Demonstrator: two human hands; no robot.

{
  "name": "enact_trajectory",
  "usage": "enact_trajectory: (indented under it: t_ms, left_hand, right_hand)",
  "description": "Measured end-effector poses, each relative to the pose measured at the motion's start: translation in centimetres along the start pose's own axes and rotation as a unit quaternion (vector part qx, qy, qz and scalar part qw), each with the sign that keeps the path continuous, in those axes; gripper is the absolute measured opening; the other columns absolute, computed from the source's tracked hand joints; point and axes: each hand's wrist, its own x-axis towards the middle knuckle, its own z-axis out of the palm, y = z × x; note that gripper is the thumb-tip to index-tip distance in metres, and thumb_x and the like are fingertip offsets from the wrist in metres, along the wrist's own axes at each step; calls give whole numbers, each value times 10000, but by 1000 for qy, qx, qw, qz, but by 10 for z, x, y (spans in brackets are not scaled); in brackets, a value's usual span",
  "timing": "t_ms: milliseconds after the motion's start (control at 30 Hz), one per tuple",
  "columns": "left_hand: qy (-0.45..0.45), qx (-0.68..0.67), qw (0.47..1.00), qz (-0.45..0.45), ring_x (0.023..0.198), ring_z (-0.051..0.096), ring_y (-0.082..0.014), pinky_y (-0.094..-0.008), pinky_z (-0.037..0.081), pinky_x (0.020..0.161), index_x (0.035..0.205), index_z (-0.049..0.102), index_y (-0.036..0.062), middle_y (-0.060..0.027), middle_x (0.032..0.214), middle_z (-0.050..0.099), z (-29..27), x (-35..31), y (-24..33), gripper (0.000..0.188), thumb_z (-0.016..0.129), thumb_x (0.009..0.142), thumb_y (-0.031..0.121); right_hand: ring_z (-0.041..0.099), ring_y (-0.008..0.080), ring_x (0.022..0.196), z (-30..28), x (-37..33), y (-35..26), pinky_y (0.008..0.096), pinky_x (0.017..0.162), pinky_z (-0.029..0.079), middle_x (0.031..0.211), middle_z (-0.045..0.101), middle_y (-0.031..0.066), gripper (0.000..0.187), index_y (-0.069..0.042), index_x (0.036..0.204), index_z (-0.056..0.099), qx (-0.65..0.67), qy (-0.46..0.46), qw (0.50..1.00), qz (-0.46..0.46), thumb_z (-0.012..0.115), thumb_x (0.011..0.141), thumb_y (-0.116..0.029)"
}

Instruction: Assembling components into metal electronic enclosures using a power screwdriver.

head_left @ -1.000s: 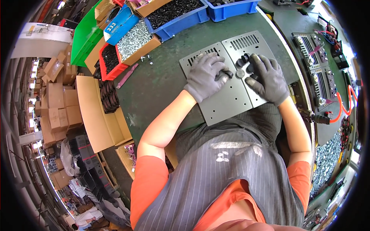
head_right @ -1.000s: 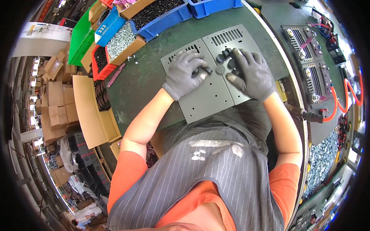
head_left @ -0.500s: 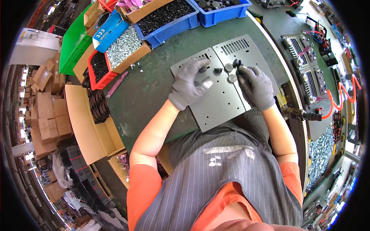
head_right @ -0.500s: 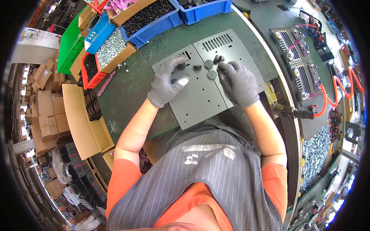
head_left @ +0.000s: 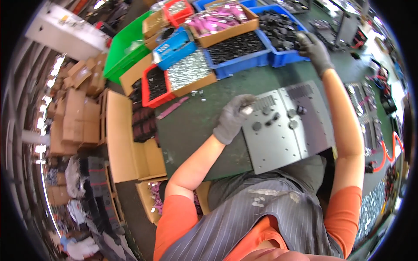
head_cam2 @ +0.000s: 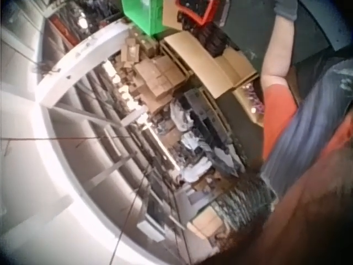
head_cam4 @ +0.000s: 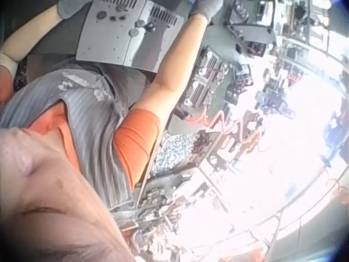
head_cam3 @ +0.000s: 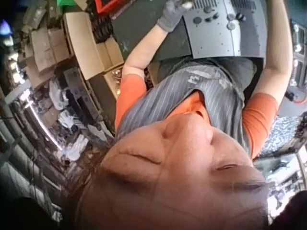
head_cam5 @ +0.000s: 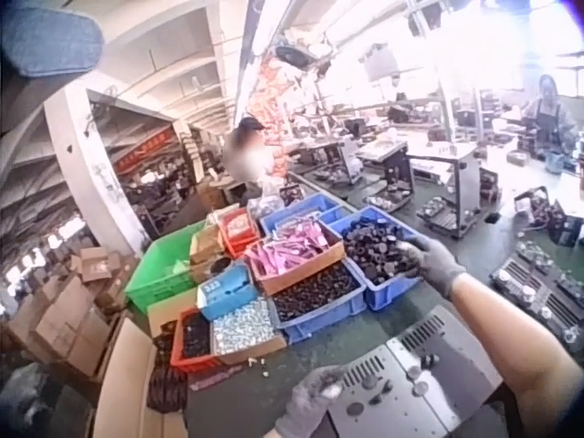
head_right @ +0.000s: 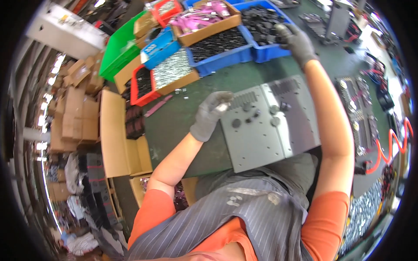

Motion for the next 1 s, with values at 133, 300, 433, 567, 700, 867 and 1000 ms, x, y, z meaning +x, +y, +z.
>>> enact_trajectory:
  t_ms: [133,300,433,567,700,867,1000]
  left_hand:
    - [139,275,947,91,895,653,-145,-289,528,803,1120,673,44,-59,1002,698,-54,14,29,230,651,892,65]
    - [198,641,739,70,1086,632,-332,-434,515,916,1243,629,150,-136,1194,648,-163,59,59,415,624,867,326]
    - [126,655,724,-176,1160,608,-327,-440,493,984,1293,614,192,-138,1328,596,-186,103,69,424,556,890,311]
    - [168,709,644,-232,1243,555,-353,-498,492,945,1271,642,140,-152,1396,539,-155,121,67,516,608,842,425]
    - [91,700,628,-327,1257,558,-335,-494,509,905,1209,686,77,-142,1350,585,-175,146,49,501,633,791,348]
    - [115,696,669,-236,1067,681,-284,-453,544,836,1059,764,122,-137,1115,716,-221,191,-14,361,674,746,278]
    - [113,686,669,-264,1005,702,-274,-398,562,836,1053,766,115,-127,1100,722,-245,217,-18,347,658,748,241]
  right_hand:
    - [536,257,1246,-7,-14,-31,358,1057,383,1366,571,167,539,-102,1350,578,-216,128,961,-120,552,965,-479]
    - [559,154,1066,-27,-129,-20,282,969,413,1196,628,81,418,-2,1319,585,50,-23,987,-152,482,1026,-281]
    - [549,138,836,-54,-234,10,305,810,427,874,616,40,429,-1,918,651,38,-173,984,15,485,1028,-380]
    - [582,171,869,-73,-306,50,311,840,446,1030,641,74,436,-1,1272,557,178,-271,924,205,503,1018,-351]
    - [589,182,896,-70,-324,92,320,860,451,1062,640,82,425,6,1292,541,95,-263,931,237,523,1001,-303]
    - [599,197,930,-65,-322,129,332,884,457,1102,638,92,425,14,1317,521,56,-234,942,235,549,980,-243]
    - [606,209,957,-69,-322,148,342,904,461,1133,636,100,437,21,1337,505,31,-209,949,235,570,963,-195]
